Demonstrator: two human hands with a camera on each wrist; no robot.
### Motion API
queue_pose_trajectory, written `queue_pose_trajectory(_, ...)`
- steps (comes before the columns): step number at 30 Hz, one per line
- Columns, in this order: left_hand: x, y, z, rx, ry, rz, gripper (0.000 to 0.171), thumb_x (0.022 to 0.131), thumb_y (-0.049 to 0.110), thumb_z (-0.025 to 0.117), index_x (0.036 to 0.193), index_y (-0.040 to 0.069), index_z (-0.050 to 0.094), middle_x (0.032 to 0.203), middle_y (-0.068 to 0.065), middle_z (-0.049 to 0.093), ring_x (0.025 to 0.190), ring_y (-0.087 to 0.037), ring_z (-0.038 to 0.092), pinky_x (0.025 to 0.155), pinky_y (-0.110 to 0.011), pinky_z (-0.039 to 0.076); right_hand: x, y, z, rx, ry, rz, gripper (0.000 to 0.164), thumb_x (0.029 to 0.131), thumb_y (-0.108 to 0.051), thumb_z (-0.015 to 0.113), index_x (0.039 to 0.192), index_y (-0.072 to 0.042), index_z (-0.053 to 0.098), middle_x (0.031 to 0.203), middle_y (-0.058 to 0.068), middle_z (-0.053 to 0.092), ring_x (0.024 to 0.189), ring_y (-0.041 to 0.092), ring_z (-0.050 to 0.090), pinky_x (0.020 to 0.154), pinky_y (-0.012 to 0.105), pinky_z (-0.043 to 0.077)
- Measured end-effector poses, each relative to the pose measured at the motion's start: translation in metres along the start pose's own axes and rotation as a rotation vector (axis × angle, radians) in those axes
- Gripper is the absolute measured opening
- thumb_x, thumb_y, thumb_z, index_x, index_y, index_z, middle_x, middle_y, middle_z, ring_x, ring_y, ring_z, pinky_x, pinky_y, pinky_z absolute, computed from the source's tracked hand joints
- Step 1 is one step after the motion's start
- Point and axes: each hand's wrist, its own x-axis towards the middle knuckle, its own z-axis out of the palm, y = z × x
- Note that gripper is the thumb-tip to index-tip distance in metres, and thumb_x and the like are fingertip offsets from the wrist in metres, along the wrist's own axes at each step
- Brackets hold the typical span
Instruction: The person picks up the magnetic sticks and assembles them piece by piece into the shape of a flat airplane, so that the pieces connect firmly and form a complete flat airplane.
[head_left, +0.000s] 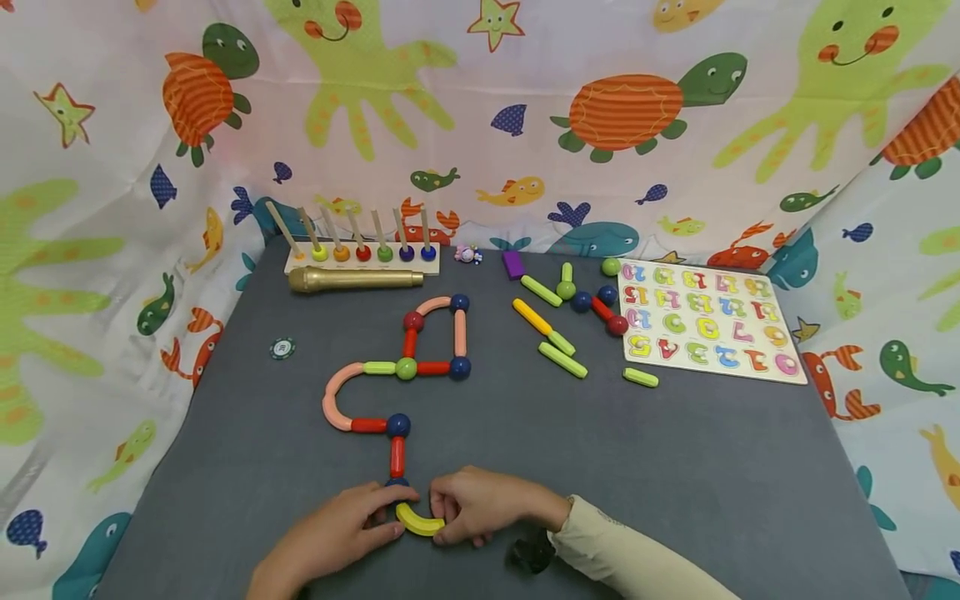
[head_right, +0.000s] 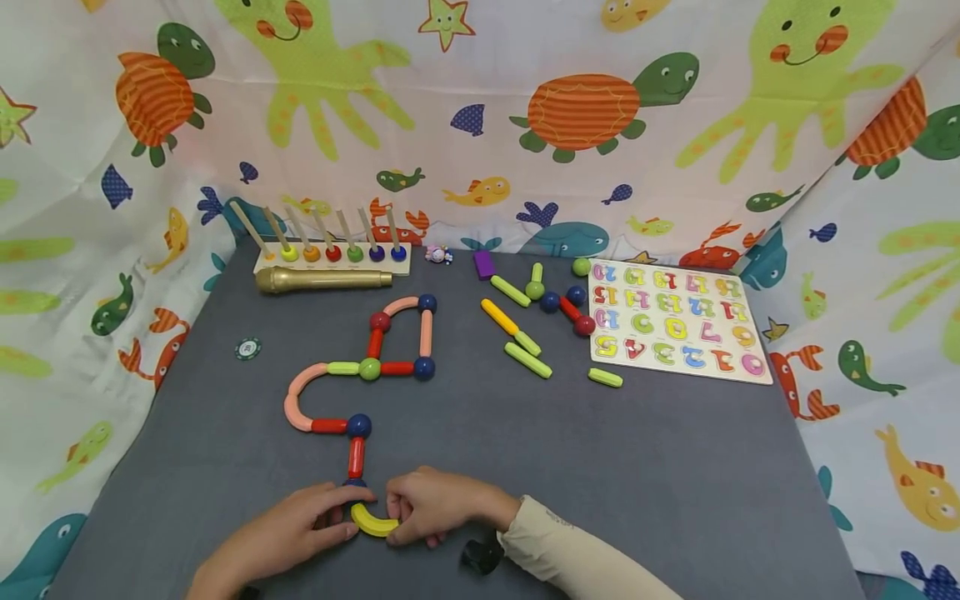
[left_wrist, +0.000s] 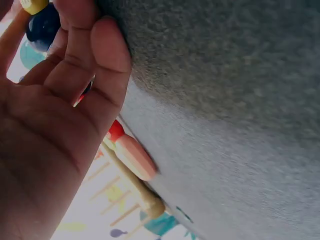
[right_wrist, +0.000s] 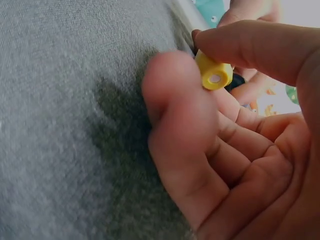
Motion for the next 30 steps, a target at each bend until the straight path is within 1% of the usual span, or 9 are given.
queue_pose_trajectory(6,0.008,-0.004,0.005,-0.004,-0.037,0.033,0.026,0.103,0.022,0.074,0.129,0.026,0.073,0.082,0.009,0.06,0.067,-0.006,0.055,0.062,-0.029,0.047,-0.004,0.0,-0.007,0.075,-0.036,0.031,0.012,0.1,-0.011,0.076,0.102,-0.01,0.064,0.075,0.004,0.072,0.049,0.014,0.062,0.048,0.032,0.053)
queue_pose_trajectory(10,0.01,-0.007,0.007,-0.016,-0.053,0.025,0.027,0.101,0.017,0.076,0.126,0.027,0.074,0.075,0.009,0.061,0.059,-0.007,0.053,0.056,-0.028,0.045,-0.014,-0.001,-0.029,0.057,-0.006,0.038,0.011,0.103,-0.016,0.074,0.108,-0.008,0.067,0.082,0.011,0.073,0.059,0.021,0.067,0.057,0.036,0.057)
queue_pose_trajectory(13,0.012,-0.007,0.008,0.002,-0.048,0.013,0.027,0.101,0.017,0.077,0.124,0.029,0.073,0.075,0.009,0.061,0.059,-0.008,0.052,0.055,-0.029,0.044,-0.029,-0.005,-0.062,-0.022,0.166,0.004,0.013,0.107,-0.021,0.069,0.109,-0.009,0.07,0.088,0.01,0.072,0.07,0.023,0.069,0.065,0.037,0.059)
queue_pose_trajectory(18,0.014,0.0,0.01,0.097,-0.031,-0.001,0.024,0.101,0.018,0.077,0.118,0.032,0.069,0.081,0.013,0.063,0.062,-0.007,0.051,0.058,-0.03,0.042,-0.058,-0.014,-0.13,-0.177,0.648,-0.011,0.019,0.109,-0.023,0.064,0.109,-0.005,0.072,0.095,0.007,0.07,0.084,0.025,0.067,0.076,0.038,0.057)
queue_pose_trajectory(20,0.016,0.004,0.012,0.148,-0.027,-0.019,0.024,0.1,0.019,0.078,0.116,0.034,0.069,0.082,0.016,0.062,0.063,-0.007,0.05,0.059,-0.03,0.042,-0.07,-0.012,-0.155,-0.263,0.83,0.019,0.019,0.108,-0.022,0.065,0.108,-0.005,0.073,0.095,0.007,0.071,0.086,0.025,0.065,0.079,0.038,0.055)
queue_pose_trajectory(23,0.019,0.009,0.013,0.192,-0.029,-0.039,0.026,0.099,0.02,0.079,0.117,0.035,0.07,0.084,0.015,0.062,0.065,-0.008,0.051,0.06,-0.032,0.044,-0.087,-0.003,-0.188,-0.378,1.03,0.084,0.016,0.106,-0.017,0.066,0.108,-0.003,0.073,0.097,0.01,0.072,0.088,0.027,0.063,0.079,0.041,0.052)
queue_pose_trajectory(26,0.02,0.012,0.014,0.184,-0.035,-0.044,0.027,0.098,0.018,0.08,0.118,0.035,0.073,0.087,0.016,0.065,0.065,-0.008,0.052,0.062,-0.031,0.045,-0.097,0.008,-0.215,-0.462,1.122,0.166,0.018,0.104,-0.012,0.065,0.113,0.002,0.072,0.103,0.016,0.072,0.091,0.033,0.064,0.082,0.046,0.052)
queue_pose_trajectory(28,0.02,0.011,0.014,0.171,-0.033,-0.029,0.026,0.097,0.018,0.08,0.117,0.034,0.074,0.089,0.017,0.066,0.065,-0.007,0.053,0.062,-0.03,0.046,-0.098,0.015,-0.232,-0.494,1.128,0.219,0.021,0.103,-0.01,0.064,0.117,0.005,0.071,0.107,0.022,0.071,0.095,0.037,0.065,0.085,0.05,0.052)
queue_pose_trajectory(30,0.019,0.009,0.015,0.14,-0.033,-0.011,0.025,0.097,0.017,0.081,0.115,0.033,0.074,0.09,0.017,0.067,0.065,-0.007,0.053,0.062,-0.03,0.046,-0.097,0.019,-0.245,-0.535,1.093,0.282,0.026,0.102,-0.008,0.062,0.122,0.007,0.069,0.113,0.026,0.071,0.1,0.04,0.067,0.087,0.053,0.053)
